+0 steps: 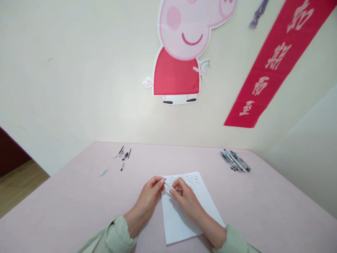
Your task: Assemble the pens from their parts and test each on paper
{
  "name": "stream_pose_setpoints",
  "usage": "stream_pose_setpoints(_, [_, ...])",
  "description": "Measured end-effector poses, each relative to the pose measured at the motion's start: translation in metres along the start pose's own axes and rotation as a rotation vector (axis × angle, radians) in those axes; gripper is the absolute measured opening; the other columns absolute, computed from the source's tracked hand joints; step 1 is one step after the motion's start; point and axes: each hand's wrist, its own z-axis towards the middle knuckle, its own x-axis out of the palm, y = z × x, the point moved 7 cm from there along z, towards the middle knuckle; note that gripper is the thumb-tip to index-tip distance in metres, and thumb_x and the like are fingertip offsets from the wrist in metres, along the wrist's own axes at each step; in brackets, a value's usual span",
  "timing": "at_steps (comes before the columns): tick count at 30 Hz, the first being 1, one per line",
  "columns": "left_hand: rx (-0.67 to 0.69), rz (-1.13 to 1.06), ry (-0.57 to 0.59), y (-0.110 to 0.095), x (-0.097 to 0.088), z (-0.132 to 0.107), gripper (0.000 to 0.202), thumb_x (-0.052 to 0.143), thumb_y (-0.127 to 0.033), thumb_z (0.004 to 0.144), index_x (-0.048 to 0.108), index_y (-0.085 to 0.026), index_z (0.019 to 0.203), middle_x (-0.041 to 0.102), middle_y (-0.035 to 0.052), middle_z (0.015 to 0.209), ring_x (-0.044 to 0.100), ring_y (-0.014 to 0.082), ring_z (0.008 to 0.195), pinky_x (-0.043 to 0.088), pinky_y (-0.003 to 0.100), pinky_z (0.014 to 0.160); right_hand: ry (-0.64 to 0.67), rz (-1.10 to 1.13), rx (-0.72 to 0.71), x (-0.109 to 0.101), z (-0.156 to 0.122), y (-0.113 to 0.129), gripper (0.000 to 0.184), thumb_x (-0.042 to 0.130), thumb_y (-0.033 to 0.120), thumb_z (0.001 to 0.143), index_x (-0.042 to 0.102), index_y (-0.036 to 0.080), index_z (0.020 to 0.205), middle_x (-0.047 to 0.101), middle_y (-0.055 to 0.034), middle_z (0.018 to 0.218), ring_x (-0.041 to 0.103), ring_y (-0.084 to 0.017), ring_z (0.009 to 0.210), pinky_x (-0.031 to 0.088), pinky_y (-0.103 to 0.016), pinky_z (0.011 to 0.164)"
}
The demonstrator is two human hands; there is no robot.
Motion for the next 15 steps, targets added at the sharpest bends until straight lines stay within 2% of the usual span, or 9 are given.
stream_pose_setpoints(4, [0.010, 0.001, 0.011, 0.0008, -0.0006, 0.0000, 0.027, 0.079, -0.038, 0.066, 0.067, -0.017, 0.075, 0.066, 0.0017, 0.077, 0.056, 0.0137, 0.072, 0.044, 0.025, 0.072, 0.031, -0.011, -0.005, 0.0027, -0.0007, -0.0024, 0.029, 0.042, 0.033, 0.094, 0.053, 0.020, 0.070, 0.052, 0.0030, 0.057, 0.052, -0.015, 0.062, 0.039, -0.026, 0.065])
stream_pose_setpoints(9, [0.016, 0.012, -0.009, 0.0017, -0.0026, 0.0004, 0.025, 0.079, -0.036, 0.066, 0.067, -0.016, 0.077, 0.066, 0.0026, 0.080, 0.056, 0.0140, 0.075, 0.044, 0.025, 0.074, -0.009, -0.007, -0.008, 0.0009, -0.0014, -0.0028, 0.012, 0.054, 0.029, 0.086, 0.053, 0.020, 0.078, 0.055, 0.0028, 0.069, 0.052, -0.014, 0.066, 0.038, -0.025, 0.063])
stream_pose_setpoints(13, [0.008, 0.000, 0.018, 0.0019, -0.0012, 0.0013, 0.026, 0.079, -0.037, 0.066, 0.067, -0.016, 0.076, 0.065, 0.0016, 0.077, 0.055, 0.0132, 0.073, 0.043, 0.024, 0.072, 0.041, -0.016, 0.005, 0.0040, -0.0017, -0.0013, 0.029, 0.039, 0.031, 0.094, 0.052, 0.020, 0.070, 0.052, 0.0030, 0.059, 0.052, -0.015, 0.064, 0.039, -0.027, 0.068])
stream_pose_setpoints(15, [0.003, -0.004, 0.009, 0.0020, -0.0020, 0.0016, 0.026, 0.079, -0.037, 0.066, 0.067, -0.016, 0.075, 0.066, 0.0013, 0.077, 0.055, 0.0131, 0.073, 0.043, 0.024, 0.073, 0.022, -0.005, 0.014, 0.0025, -0.0016, -0.0013, 0.020, 0.046, 0.032, 0.090, 0.052, 0.020, 0.075, 0.053, 0.0030, 0.063, 0.052, -0.015, 0.064, 0.039, -0.026, 0.065])
